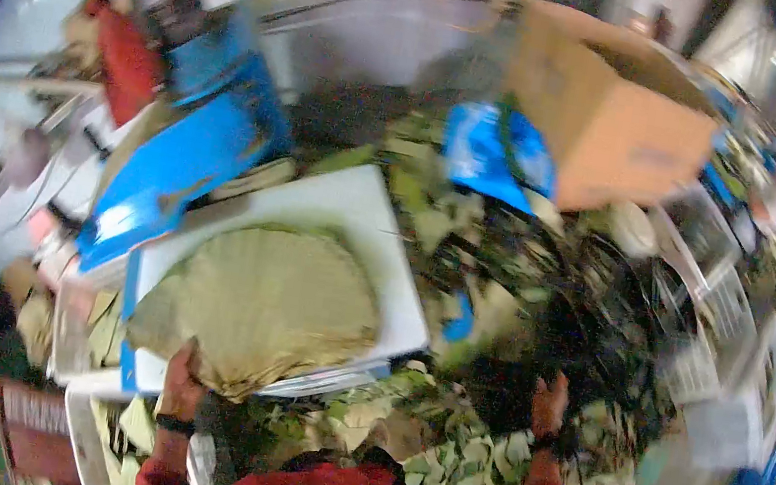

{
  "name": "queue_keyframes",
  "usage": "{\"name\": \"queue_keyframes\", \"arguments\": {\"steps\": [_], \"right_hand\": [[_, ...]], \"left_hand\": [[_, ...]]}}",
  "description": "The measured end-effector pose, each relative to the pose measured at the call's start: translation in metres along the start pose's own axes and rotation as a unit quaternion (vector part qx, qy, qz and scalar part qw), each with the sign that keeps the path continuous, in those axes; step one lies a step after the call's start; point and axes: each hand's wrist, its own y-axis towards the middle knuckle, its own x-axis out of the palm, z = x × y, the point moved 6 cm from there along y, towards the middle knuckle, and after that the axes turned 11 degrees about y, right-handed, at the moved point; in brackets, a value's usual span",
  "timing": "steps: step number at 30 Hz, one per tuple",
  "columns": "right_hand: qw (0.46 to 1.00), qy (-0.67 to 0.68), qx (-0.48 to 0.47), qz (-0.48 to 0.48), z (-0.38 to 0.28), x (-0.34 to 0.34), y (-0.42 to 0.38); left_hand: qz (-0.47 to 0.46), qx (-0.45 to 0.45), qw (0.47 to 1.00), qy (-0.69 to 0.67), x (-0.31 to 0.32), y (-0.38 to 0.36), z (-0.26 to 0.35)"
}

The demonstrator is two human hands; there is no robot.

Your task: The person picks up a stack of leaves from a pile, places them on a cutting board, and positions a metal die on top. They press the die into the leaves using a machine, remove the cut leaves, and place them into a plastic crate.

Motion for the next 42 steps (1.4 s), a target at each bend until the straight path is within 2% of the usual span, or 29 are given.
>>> {"name": "queue_keyframes", "arguments": {"steps": [1, 3, 5, 6, 8, 10, 11, 12, 13, 15, 16, 18, 19, 23, 26, 28, 29, 30, 32, 33, 34, 35, 36, 37, 38, 40, 41, 42], "right_hand": [[0.999, 0.025, 0.029, -0.014, -0.003, 0.003, -0.004], [0.990, -0.130, -0.025, -0.051, -0.049, 0.024, -0.017], [0.966, -0.237, -0.100, -0.035, -0.102, 0.062, -0.030], [0.953, -0.265, -0.119, -0.085, -0.125, 0.091, -0.036], [0.923, -0.309, -0.154, -0.168, -0.172, 0.160, -0.063], [0.877, -0.301, -0.232, -0.294, -0.236, 0.278, -0.117], [0.845, -0.315, -0.264, -0.342, -0.241, 0.324, -0.132], [0.810, -0.328, -0.294, -0.388, -0.240, 0.366, -0.147], [0.783, -0.335, -0.297, -0.431, -0.233, 0.407, -0.162], [0.722, -0.375, -0.287, -0.506, -0.210, 0.484, -0.189], [0.684, -0.409, -0.275, -0.538, -0.197, 0.516, -0.198], [0.653, -0.405, -0.298, -0.566, -0.172, 0.563, -0.212], [0.638, -0.403, -0.308, -0.580, -0.160, 0.581, -0.218], [0.582, -0.424, -0.332, -0.610, -0.118, 0.620, -0.223], [0.533, -0.469, -0.356, -0.608, -0.105, 0.620, -0.224], [0.507, -0.478, -0.358, -0.621, -0.109, 0.621, -0.228], [0.507, -0.475, -0.349, -0.629, -0.103, 0.620, -0.225], [0.494, -0.493, -0.334, -0.634, -0.094, 0.619, -0.221], [0.500, -0.486, -0.324, -0.639, -0.081, 0.617, -0.215], [0.482, -0.515, -0.341, -0.621, -0.085, 0.619, -0.218], [0.539, -0.449, -0.342, -0.626, -0.090, 0.614, -0.216], [0.600, -0.360, -0.366, -0.614, -0.080, 0.608, -0.208], [0.636, -0.345, -0.339, -0.601, -0.114, 0.596, -0.216], [0.681, -0.299, -0.344, -0.573, -0.126, 0.579, -0.201], [0.720, -0.252, -0.346, -0.546, -0.136, 0.558, -0.181], [0.783, -0.231, -0.411, -0.406, -0.152, 0.481, -0.111], [0.788, -0.327, -0.359, -0.379, -0.176, 0.448, -0.085], [0.763, -0.393, -0.410, -0.308, -0.178, 0.412, -0.052]], "left_hand": [[-0.018, -0.026, 0.997, -0.063, 0.004, -0.002, 0.000], [0.001, -0.011, 0.996, -0.085, 0.004, -0.005, 0.003], [0.012, -0.016, 0.994, -0.105, 0.004, 0.002, -0.004], [0.016, -0.026, 0.993, -0.113, 0.000, 0.006, -0.009], [0.022, -0.058, 0.986, -0.154, -0.009, 0.014, -0.019], [0.072, -0.019, 0.996, -0.048, 0.003, -0.002, 0.009], [0.052, -0.035, 0.994, -0.088, -0.004, 0.014, -0.006], [0.031, -0.052, 0.990, -0.128, -0.011, 0.031, -0.022], [0.044, -0.064, 0.984, -0.162, 0.002, 0.019, -0.011], [-0.010, -0.074, 0.988, -0.137, -0.008, 0.025, -0.020], [-0.009, -0.078, 0.984, -0.158, -0.002, 0.021, -0.019], [0.006, -0.070, 0.977, -0.203, 0.009, 0.016, -0.016], [0.023, -0.093, 0.980, -0.175, 0.008, 0.012, -0.015], [0.015, -0.113, 0.965, -0.237, 0.004, 0.021, -0.041], [0.023, -0.096, 0.961, -0.258, 0.014, 0.007, -0.015], [-0.019, -0.108, 0.965, -0.238, 0.012, 0.004, -0.016], [-0.044, -0.101, 0.965, -0.239, 0.006, 0.016, -0.036], [-0.004, -0.123, 0.977, -0.174, 0.004, 0.009, -0.027], [-0.012, -0.131, 0.984, -0.119, -0.002, 0.012, -0.029], [-0.095, -0.010, 0.995, -0.027, -0.010, 0.025, -0.040], [-0.049, -0.062, 0.982, -0.169, 0.000, 0.011, -0.020], [-0.130, -0.043, 0.970, -0.198, 0.000, 0.009, -0.015], [-0.104, 0.019, 0.980, -0.171, 0.006, -0.004, 0.001], [-0.045, -0.041, 0.986, -0.152, -0.012, 0.004, -0.013], [-0.170, 0.012, 0.964, -0.202, -0.035, 0.017, -0.030], [-0.090, 0.046, 0.988, -0.117, -0.032, -0.023, 0.004], [0.013, 0.080, 0.991, -0.105, -0.054, -0.030, 0.009], [0.118, 0.116, 0.982, -0.092, -0.079, -0.042, 0.014]]}}
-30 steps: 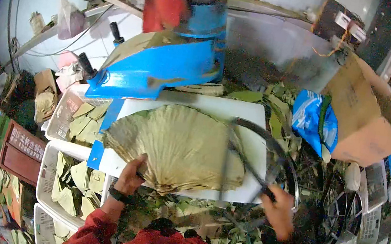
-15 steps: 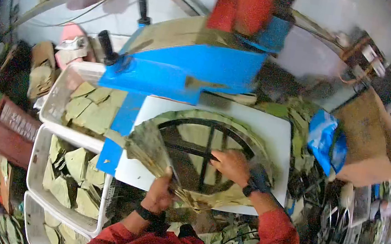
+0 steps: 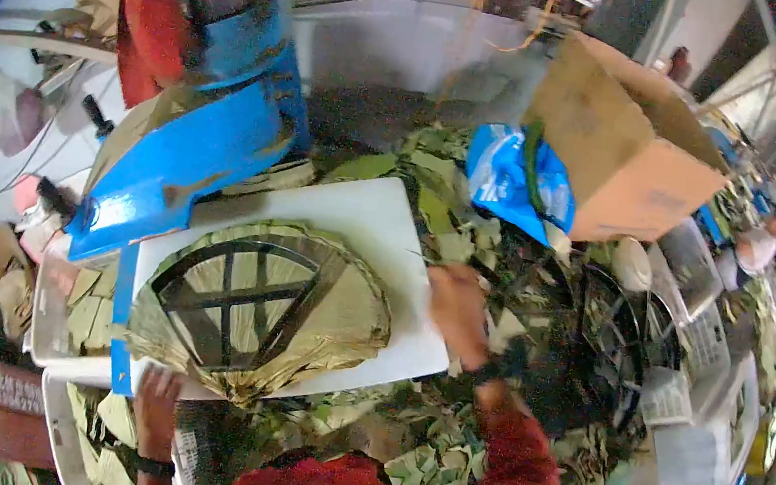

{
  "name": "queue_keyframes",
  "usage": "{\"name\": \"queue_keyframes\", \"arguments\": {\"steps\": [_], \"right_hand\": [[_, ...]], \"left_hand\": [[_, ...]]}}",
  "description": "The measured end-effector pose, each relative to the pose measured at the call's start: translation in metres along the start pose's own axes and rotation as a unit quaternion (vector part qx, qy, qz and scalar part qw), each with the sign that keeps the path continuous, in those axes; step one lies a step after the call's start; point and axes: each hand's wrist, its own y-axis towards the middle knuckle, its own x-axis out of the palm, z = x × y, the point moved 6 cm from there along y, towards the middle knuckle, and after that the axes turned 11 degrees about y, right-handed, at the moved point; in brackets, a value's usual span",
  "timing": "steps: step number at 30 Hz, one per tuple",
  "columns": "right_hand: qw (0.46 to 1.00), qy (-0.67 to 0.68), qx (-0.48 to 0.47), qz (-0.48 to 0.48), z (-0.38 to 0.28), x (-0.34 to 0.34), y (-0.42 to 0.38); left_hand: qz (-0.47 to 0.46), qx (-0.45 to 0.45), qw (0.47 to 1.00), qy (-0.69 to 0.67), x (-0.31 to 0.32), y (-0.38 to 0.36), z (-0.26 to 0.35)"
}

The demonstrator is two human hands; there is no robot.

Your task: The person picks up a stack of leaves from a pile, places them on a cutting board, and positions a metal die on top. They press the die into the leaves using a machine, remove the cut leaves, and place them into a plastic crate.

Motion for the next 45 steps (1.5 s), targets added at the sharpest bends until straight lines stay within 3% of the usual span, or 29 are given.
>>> {"name": "queue_keyframes", "arguments": {"steps": [1, 2, 3, 4, 5, 7, 8, 10, 11, 14, 17, 18, 21, 24, 25, 27, 28, 29, 32, 33, 36, 39, 42, 45], "right_hand": [[0.996, -0.075, 0.039, 0.037, 0.037, -0.017, -0.014], [0.993, -0.086, 0.053, 0.056, 0.057, -0.035, -0.020], [0.989, -0.114, 0.087, 0.029, 0.081, -0.033, -0.025], [0.982, -0.144, 0.121, 0.005, 0.101, -0.025, -0.029], [0.981, -0.131, 0.142, -0.028, 0.110, -0.019, -0.028], [0.972, -0.113, 0.182, -0.095, 0.118, -0.005, -0.027], [0.981, -0.098, 0.157, -0.067, 0.112, -0.006, -0.028], [0.992, -0.071, 0.100, -0.007, 0.089, -0.018, -0.022], [0.997, -0.062, 0.042, 0.015, 0.071, -0.024, -0.019], [0.999, 0.018, 0.037, -0.023, -0.038, -0.028, 0.002], [0.994, 0.043, 0.004, -0.100, -0.110, 0.022, 0.009], [0.992, 0.041, 0.010, -0.122, -0.116, 0.047, 0.006], [0.988, -0.011, 0.047, -0.148, -0.118, 0.095, 0.000], [0.996, -0.002, 0.034, -0.082, -0.127, 0.101, -0.003], [0.996, 0.046, 0.018, -0.071, -0.128, 0.096, -0.006], [0.974, 0.191, 0.120, 0.020, -0.122, 0.082, -0.018], [0.948, 0.261, 0.167, 0.069, -0.118, 0.075, -0.029], [0.896, 0.371, 0.236, 0.055, -0.088, 0.090, -0.054], [0.937, 0.227, 0.258, -0.057, -0.106, 0.095, -0.071], [0.960, 0.164, 0.224, -0.029, -0.107, 0.097, -0.072], [0.964, 0.173, 0.200, 0.005, -0.101, 0.103, -0.073], [0.978, 0.132, 0.162, -0.020, -0.108, 0.102, -0.068], [0.964, 0.133, 0.231, 0.004, -0.118, 0.098, -0.060], [0.984, 0.052, 0.160, 0.059, -0.113, 0.102, -0.065]], "left_hand": [[0.088, 0.126, 0.975, 0.161, 0.003, -0.008, 0.032], [0.096, 0.229, 0.936, 0.249, 0.009, -0.005, 0.052], [0.057, 0.314, 0.855, 0.409, 0.019, 0.000, 0.067], [0.041, 0.288, 0.868, 0.402, 0.024, 0.024, 0.071], [0.045, 0.294, 0.904, 0.309, 0.037, 0.041, 0.070], [0.056, 0.382, 0.741, 0.549, 0.059, 0.080, 0.078], [0.068, 0.387, 0.695, 0.602, 0.066, 0.093, 0.078], [-0.018, 0.228, 0.802, 0.551, 0.058, 0.122, 0.067], [-0.018, 0.231, 0.822, 0.520, 0.053, 0.125, 0.066], [-0.031, 0.230, 0.866, 0.442, 0.052, 0.124, 0.063], [-0.035, 0.250, 0.905, 0.342, 0.072, 0.115, 0.065], [-0.049, 0.246, 0.867, 0.431, 0.063, 0.130, 0.059], [0.006, 0.291, 0.811, 0.507, 0.068, 0.120, 0.065], [0.036, 0.313, 0.812, 0.491, 0.065, 0.114, 0.062], [0.035, 0.305, 0.820, 0.484, 0.063, 0.115, 0.060], [0.032, 0.294, 0.828, 0.477, 0.064, 0.112, 0.060], [0.029, 0.289, 0.831, 0.474, 0.066, 0.109, 0.063], [0.029, 0.283, 0.821, 0.496, 0.069, 0.105, 0.068], [0.021, 0.286, 0.818, 0.499, 0.068, 0.106, 0.067], [0.018, 0.277, 0.821, 0.500, 0.066, 0.107, 0.064], [0.017, 0.275, 0.820, 0.502, 0.064, 0.110, 0.061], [0.014, 0.285, 0.819, 0.497, 0.066, 0.105, 0.066], [-0.004, 0.300, 0.819, 0.490, 0.064, 0.106, 0.066], [-0.020, 0.307, 0.820, 0.482, 0.064, 0.105, 0.070]]}}
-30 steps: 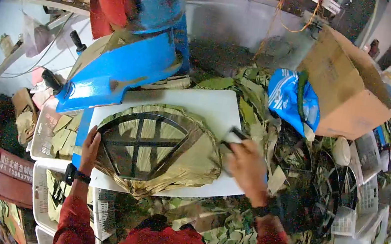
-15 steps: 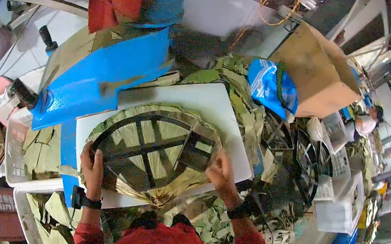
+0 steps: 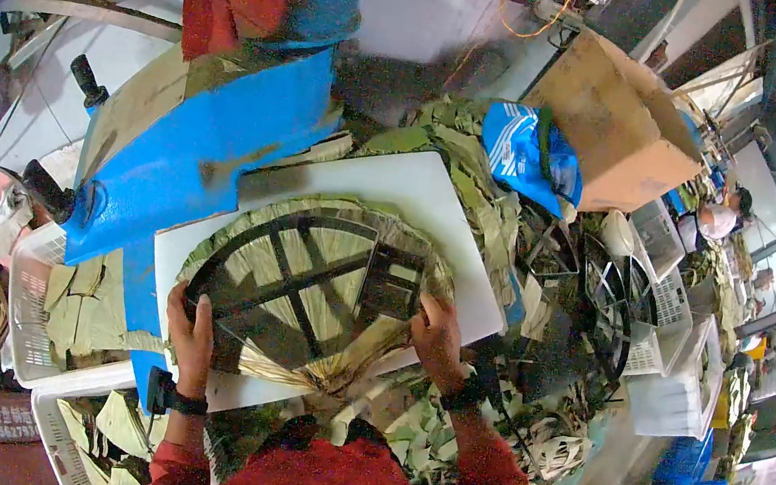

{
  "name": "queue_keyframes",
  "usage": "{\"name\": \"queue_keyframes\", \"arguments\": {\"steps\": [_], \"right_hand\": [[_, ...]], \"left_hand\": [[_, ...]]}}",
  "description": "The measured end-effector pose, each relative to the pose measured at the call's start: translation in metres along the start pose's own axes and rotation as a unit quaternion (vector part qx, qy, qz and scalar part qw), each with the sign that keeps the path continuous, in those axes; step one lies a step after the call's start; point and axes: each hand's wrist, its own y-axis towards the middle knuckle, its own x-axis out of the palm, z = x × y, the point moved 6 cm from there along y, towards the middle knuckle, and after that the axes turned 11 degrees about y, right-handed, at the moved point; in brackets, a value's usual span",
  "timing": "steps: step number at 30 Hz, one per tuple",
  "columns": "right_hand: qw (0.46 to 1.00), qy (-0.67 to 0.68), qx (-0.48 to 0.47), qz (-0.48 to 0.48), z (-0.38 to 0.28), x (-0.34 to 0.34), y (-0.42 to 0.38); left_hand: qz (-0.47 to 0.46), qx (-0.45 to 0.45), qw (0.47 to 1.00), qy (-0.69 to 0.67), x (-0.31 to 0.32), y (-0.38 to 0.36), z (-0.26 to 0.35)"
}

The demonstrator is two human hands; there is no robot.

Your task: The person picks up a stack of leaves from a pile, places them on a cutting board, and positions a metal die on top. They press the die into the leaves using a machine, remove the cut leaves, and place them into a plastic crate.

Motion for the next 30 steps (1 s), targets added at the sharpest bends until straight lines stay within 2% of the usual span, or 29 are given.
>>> {"name": "queue_keyframes", "arguments": {"steps": [3, 4, 5, 6, 7, 8, 9, 10, 11, 13, 15, 17, 18, 19, 21, 23, 24, 25, 26, 27, 28, 29, 30], "right_hand": [[0.994, -0.095, -0.052, -0.028, -0.004, 0.003, -0.001], [0.996, -0.078, -0.027, -0.039, 0.011, 0.008, -0.003], [0.998, -0.037, -0.048, -0.022, 0.019, 0.008, -0.005], [0.998, 0.002, -0.070, -0.007, 0.018, 0.005, -0.006], [0.994, 0.108, 0.001, -0.007, 0.035, 0.004, -0.008], [0.987, 0.162, 0.022, -0.010, 0.035, -0.001, -0.008], [0.989, 0.145, 0.002, -0.026, 0.048, -0.003, -0.010], [0.968, 0.247, 0.016, -0.030, 0.033, -0.007, -0.014], [0.973, 0.225, 0.021, -0.055, 0.027, -0.006, -0.016], [0.981, 0.174, 0.030, -0.084, 0.028, -0.008, -0.014], [0.981, 0.176, 0.005, -0.077, 0.037, -0.006, -0.012], [0.982, 0.173, -0.009, -0.078, 0.035, -0.008, -0.014], [0.987, 0.137, -0.058, -0.057, 0.029, -0.007, -0.014], [0.984, 0.171, -0.016, -0.047, 0.031, -0.005, -0.019], [0.972, 0.230, 0.027, -0.035, 0.033, 0.000, -0.025], [0.960, 0.276, 0.035, -0.028, 0.049, 0.007, -0.026], [0.976, 0.207, -0.054, -0.030, 0.048, 0.006, -0.025], [0.981, 0.132, -0.140, -0.035, 0.034, 0.001, -0.020], [0.979, 0.131, -0.154, -0.032, 0.029, 0.000, -0.018], [0.980, 0.147, -0.122, -0.051, 0.026, -0.005, -0.018], [0.980, 0.163, -0.088, -0.074, 0.025, -0.007, -0.018], [0.977, 0.180, -0.054, -0.097, 0.028, -0.005, -0.019], [0.978, 0.162, -0.067, -0.115, 0.039, 0.000, -0.016]], "left_hand": [[0.006, -0.014, 1.000, -0.028, 0.008, -0.001, -0.017], [0.005, 0.002, 0.999, -0.033, 0.006, 0.001, -0.014], [0.005, 0.033, 0.999, -0.027, 0.007, 0.003, -0.020], [-0.019, -0.002, 0.995, -0.093, -0.003, 0.004, -0.021], [-0.042, -0.034, 0.985, -0.162, -0.012, 0.007, -0.021], [0.038, -0.038, 0.974, -0.219, -0.030, 0.020, -0.044], [0.126, -0.010, 0.981, -0.146, -0.062, 0.045, -0.064], [0.186, -0.027, 0.975, -0.122, -0.104, 0.073, -0.057], [0.261, -0.004, 0.954, -0.144, -0.144, 0.092, -0.020], [0.305, 0.104, 0.943, -0.087, -0.186, 0.152, -0.024], [0.155, 0.113, 0.981, -0.004, -0.195, 0.205, -0.032], [0.143, 0.067, 0.979, -0.132, -0.201, 0.216, -0.031], [0.159, 0.031, 0.981, -0.109, -0.204, 0.222, -0.037], [0.178, -0.040, 0.945, -0.273, -0.200, 0.229, -0.050], [0.139, -0.055, 0.948, -0.281, -0.200, 0.230, -0.044], [0.090, -0.011, 0.955, -0.283, -0.202, 0.246, -0.065], [0.093, -0.023, 0.958, -0.269, -0.201, 0.241, -0.059], [0.147, -0.023, 0.949, -0.276, -0.199, 0.232, -0.053], [0.179, -0.009, 0.949, -0.260, -0.200, 0.231, -0.061], [0.211, 0.000, 0.948, -0.240, -0.201, 0.224, -0.077], [0.171, -0.010, 0.956, -0.238, -0.203, 0.199, -0.070], [0.196, 0.010, 0.937, -0.287, -0.200, 0.176, -0.059], [0.156, -0.002, 0.947, -0.282, -0.199, 0.158, -0.049]]}}
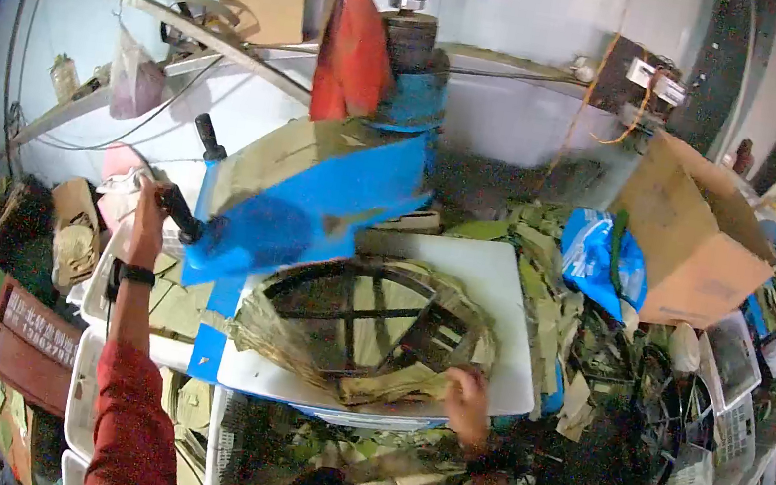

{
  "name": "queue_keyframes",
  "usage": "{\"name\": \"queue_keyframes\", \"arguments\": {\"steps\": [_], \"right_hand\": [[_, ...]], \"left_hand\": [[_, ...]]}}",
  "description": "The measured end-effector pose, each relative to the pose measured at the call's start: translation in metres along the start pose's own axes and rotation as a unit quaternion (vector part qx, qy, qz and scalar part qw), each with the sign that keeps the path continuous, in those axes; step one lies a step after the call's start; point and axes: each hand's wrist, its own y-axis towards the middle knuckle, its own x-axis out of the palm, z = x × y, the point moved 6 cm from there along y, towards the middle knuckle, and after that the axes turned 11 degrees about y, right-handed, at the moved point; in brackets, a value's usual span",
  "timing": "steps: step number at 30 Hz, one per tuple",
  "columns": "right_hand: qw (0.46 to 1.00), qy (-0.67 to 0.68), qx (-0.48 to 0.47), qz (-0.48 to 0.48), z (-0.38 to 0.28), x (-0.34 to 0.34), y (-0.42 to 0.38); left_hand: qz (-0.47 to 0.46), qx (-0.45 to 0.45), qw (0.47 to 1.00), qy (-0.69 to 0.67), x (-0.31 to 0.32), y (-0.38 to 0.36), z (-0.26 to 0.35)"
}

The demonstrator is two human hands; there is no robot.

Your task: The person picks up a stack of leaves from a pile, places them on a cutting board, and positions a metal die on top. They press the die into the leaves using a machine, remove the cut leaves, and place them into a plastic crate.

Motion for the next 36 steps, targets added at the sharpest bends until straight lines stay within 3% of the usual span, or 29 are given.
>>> {"name": "queue_keyframes", "arguments": {"steps": [3, 4, 7, 8, 10, 13, 14, 19, 21, 25, 36], "right_hand": [[0.974, 0.204, 0.090, 0.035, -0.007, -0.007, 0.010], [0.981, 0.179, 0.023, 0.069, -0.032, -0.006, 0.019], [0.971, 0.220, -0.030, -0.083, -0.154, 0.023, 0.050], [0.958, 0.241, -0.062, -0.140, -0.180, 0.039, 0.057], [0.932, 0.290, -0.112, -0.187, -0.218, 0.071, 0.067], [0.896, 0.364, 0.000, -0.255, -0.246, 0.083, 0.063], [0.887, 0.381, 0.034, -0.260, -0.252, 0.080, 0.061], [0.864, 0.450, 0.104, -0.198, -0.209, 0.020, 0.066], [0.848, 0.487, 0.075, -0.194, -0.203, 0.001, 0.073], [0.869, 0.463, 0.100, -0.146, -0.187, -0.026, 0.078], [0.865, 0.476, 0.102, -0.120, -0.151, -0.041, 0.078]], "left_hand": [[-0.095, -0.044, 0.994, -0.027, 0.011, -0.063, 0.045], [-0.064, 0.002, 0.998, -0.013, 0.003, -0.067, 0.047], [0.073, 0.001, 0.994, 0.081, -0.012, -0.070, 0.046], [0.051, 0.033, 0.991, 0.116, -0.007, -0.066, 0.037], [-0.007, -0.020, 0.996, 0.089, 0.024, -0.078, 0.057], [-0.057, 0.011, 0.993, 0.098, 0.043, -0.099, 0.072], [-0.075, -0.014, 0.997, 0.030, 0.051, -0.109, 0.077], [-0.235, -0.068, 0.964, -0.106, 0.086, -0.166, 0.104], [-0.269, -0.062, 0.954, -0.120, 0.100, -0.182, 0.110], [-0.239, -0.111, 0.959, -0.102, 0.120, -0.217, 0.123], [-0.207, -0.092, 0.969, -0.099, 0.138, -0.246, 0.108]]}}
